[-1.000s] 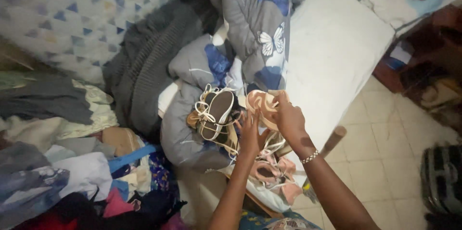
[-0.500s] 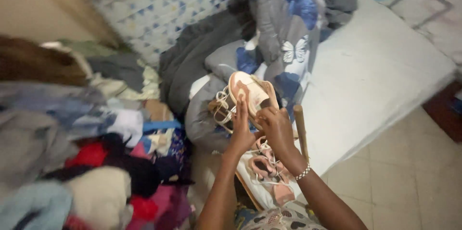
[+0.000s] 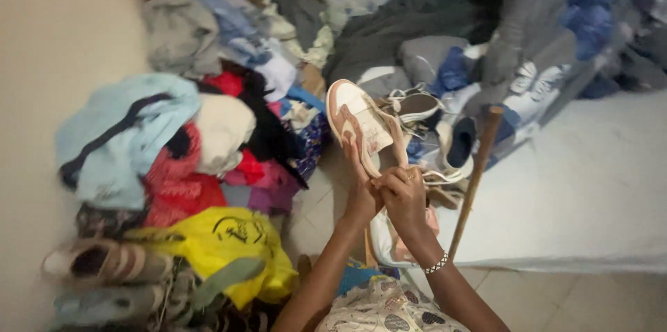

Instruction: The person organizes a collection of shoes by picking them up from a pile on a bed and placing them onto a wall-mounted shoe rack. The person handles various types of footwear, including sneakers and sandals, one by one, arranging them in rows on the rack.

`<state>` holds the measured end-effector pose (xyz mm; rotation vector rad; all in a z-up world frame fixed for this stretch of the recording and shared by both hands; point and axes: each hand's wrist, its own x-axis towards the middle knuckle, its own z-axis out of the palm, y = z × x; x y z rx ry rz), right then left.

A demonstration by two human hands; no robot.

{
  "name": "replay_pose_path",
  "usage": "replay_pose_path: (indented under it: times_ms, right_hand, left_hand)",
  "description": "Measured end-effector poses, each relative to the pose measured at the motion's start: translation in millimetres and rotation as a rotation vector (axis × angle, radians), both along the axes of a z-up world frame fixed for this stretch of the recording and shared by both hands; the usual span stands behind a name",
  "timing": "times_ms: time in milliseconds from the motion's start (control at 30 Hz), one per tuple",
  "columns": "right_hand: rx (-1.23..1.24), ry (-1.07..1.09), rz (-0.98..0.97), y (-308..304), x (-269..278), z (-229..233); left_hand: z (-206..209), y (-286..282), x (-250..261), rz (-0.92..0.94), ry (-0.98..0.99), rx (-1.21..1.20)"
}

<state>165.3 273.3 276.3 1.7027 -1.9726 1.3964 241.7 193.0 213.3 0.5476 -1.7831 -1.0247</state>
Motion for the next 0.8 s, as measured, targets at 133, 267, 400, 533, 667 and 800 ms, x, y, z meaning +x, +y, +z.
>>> replay_pose_path:
  times_ms: [133, 267, 400, 533, 667, 800]
  right_hand:
    - [-0.011, 0.021, 0.097, -1, 34, 6]
    - [0.004, 0.022, 0.244, -5, 65, 12]
    - [0.059, 0.040, 0.354, -14, 116, 16]
    - [0.094, 0.052, 0.477, -16, 175, 12]
    - [0.092, 0.087, 0.498, -19, 231, 10]
    - [0.044, 0.078, 0.689, -23, 275, 12]
  left_hand:
    - [10, 6, 37, 0.166, -0.005, -0.096]
    - [6, 7, 75, 0.303, -0.053, -0.038]
    - [0, 6, 134, 0.331, 0.034, -0.041]
    - [-6, 13, 205, 0.545, -0.020, -0.170]
    - [-3, 22, 259, 0.677, 0.013, -0.173]
    - [0, 34, 307, 0.820, -0.022, -0.135]
